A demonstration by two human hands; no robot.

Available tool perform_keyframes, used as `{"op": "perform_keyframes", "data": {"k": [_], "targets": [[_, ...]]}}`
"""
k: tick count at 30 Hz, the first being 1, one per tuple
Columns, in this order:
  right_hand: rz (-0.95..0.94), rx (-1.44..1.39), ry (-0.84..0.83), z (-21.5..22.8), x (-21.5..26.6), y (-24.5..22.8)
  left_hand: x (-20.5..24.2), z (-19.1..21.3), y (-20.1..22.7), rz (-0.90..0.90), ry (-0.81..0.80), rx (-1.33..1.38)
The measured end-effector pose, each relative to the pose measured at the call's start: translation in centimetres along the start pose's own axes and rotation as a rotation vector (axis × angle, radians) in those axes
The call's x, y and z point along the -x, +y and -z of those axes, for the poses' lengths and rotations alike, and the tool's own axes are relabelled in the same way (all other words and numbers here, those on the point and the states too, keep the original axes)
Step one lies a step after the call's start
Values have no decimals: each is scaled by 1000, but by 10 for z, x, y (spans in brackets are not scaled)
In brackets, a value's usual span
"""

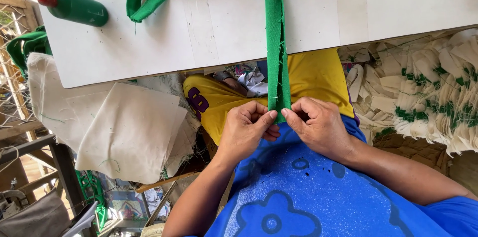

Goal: Folding and sewing green fabric strips using an industrial sewing machine.

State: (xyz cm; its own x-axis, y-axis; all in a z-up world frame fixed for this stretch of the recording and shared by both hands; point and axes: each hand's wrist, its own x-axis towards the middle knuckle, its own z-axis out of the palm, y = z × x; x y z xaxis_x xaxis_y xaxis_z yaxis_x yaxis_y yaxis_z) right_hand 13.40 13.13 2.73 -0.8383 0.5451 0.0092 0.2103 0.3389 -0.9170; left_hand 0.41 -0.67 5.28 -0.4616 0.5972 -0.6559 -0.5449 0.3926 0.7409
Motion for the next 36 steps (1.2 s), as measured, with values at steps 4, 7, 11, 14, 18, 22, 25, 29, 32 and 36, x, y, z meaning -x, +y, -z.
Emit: {"op": "perform_keyframes", "data": {"k": [4, 7, 11, 14, 18, 22, 25, 29, 32, 36], "targets": [[101, 41, -3, -2, -2, -3, 9, -2, 10, -188, 32, -277], [159, 99, -13, -2, -3, -7, 10, -1, 7, -330, 128, -525], [212, 127, -28, -2, -5, -10, 10, -4, 5, -576, 190, -688], [263, 113, -58, 2, -7, -14, 12, -5, 7, -665, 214, -790], [261, 118, -100, 4, -8, -16, 14, -4, 2, -695, 223, -821], [282, 119, -142, 5, -11, -20, 15, -3, 3, -762, 197, -877], [314, 150, -181, 6, -12, -18, 17, -1, 7, -791, 178, -905], [346, 184, -236, 6, -14, -17, 19, -1, 14, -834, 171, -983], [355, 185, -255, 5, -12, -11, 19, -4, 11, -864, 179, -1006], [338, 201, -259, 5, -10, -8, 23, -3, 17, -864, 133, -1014]]}}
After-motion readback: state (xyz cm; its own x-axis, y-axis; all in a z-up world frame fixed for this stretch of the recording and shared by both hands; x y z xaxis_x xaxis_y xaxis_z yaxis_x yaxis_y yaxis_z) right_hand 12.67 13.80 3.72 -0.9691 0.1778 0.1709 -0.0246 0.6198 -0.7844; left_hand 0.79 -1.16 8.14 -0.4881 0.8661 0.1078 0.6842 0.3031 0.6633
